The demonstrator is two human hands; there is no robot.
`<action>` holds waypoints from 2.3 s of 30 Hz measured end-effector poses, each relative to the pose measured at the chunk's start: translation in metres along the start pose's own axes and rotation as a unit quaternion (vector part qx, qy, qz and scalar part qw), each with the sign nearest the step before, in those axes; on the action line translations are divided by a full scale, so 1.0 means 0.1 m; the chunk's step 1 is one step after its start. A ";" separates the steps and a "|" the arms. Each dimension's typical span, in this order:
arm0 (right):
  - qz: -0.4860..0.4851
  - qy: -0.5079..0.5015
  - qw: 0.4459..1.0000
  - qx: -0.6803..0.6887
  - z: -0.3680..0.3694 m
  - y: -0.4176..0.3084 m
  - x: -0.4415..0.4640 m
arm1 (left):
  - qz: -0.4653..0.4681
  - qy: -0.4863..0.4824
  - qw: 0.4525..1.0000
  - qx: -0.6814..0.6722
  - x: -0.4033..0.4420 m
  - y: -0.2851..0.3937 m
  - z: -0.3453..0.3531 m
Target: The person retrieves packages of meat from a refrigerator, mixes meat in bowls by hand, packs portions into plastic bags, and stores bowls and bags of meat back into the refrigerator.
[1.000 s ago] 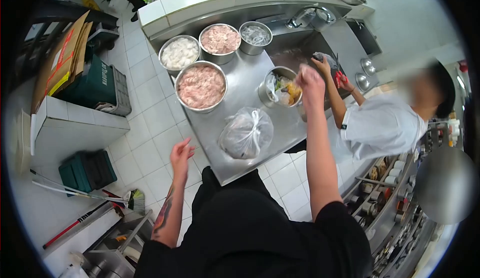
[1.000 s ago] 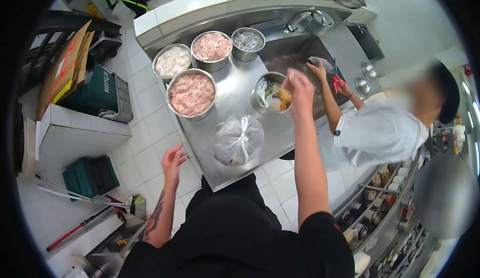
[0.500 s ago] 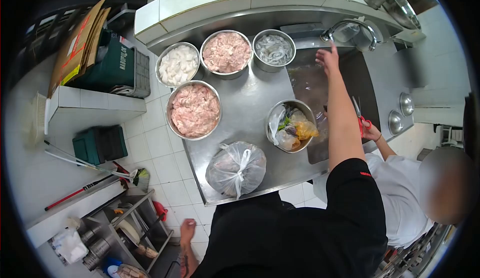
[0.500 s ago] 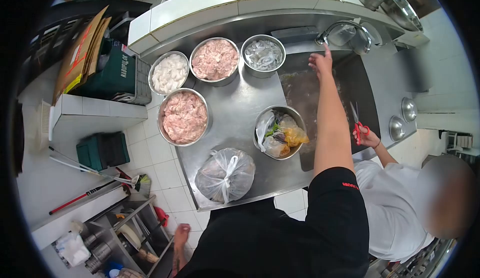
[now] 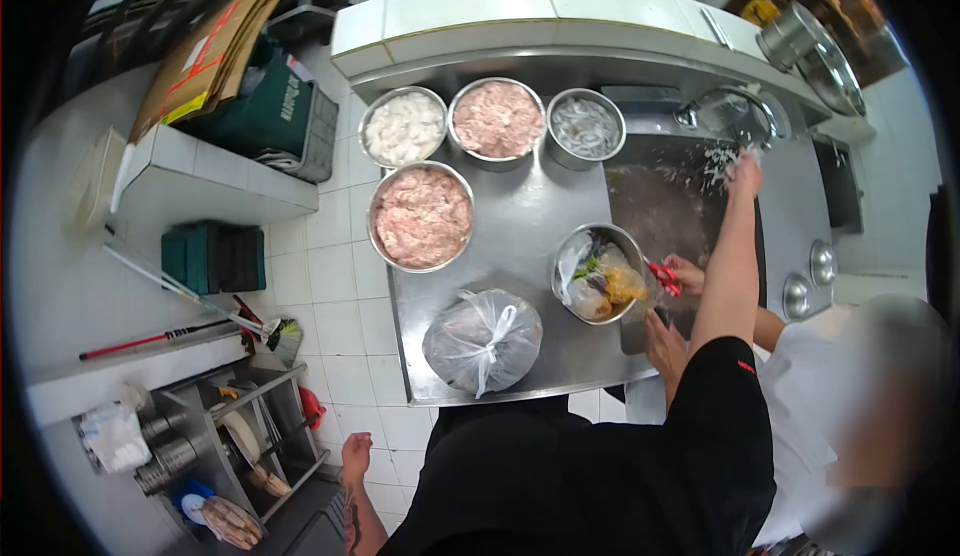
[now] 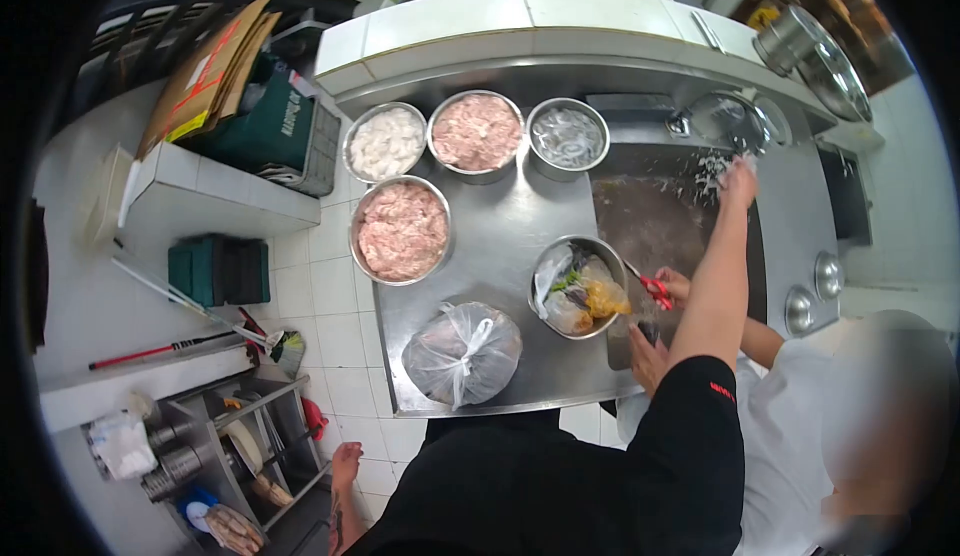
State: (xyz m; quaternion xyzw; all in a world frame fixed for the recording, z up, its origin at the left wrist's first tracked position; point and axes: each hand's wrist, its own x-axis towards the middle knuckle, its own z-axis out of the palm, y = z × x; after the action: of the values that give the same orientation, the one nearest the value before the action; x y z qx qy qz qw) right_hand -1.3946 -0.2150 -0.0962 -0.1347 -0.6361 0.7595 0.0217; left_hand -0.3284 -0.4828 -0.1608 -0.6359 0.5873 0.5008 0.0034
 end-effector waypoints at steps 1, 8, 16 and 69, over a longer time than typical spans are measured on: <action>0.031 0.037 0.998 -0.033 0.11 -0.14 -0.32 | 0.008 0.024 1.000 -0.006 -0.02 0.04 -0.01; 0.393 -0.469 0.770 -0.181 -1.07 0.68 -1.37 | 0.003 -0.025 0.999 -0.020 -0.19 -0.03 0.16; -0.083 -0.047 0.995 0.018 -0.06 0.14 -0.12 | -0.053 0.004 0.999 0.000 -0.44 -0.22 0.39; 0.159 -0.118 0.966 0.168 0.73 0.65 -0.22 | -0.095 0.001 0.995 -0.038 -0.86 -0.06 0.35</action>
State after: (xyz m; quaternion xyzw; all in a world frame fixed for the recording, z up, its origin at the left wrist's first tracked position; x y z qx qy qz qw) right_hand -1.3815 -0.3020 -0.1440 -0.1383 -0.4675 0.8598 -0.1519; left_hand -0.3296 -0.3960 -0.1268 -0.6885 0.5049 0.5200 0.0260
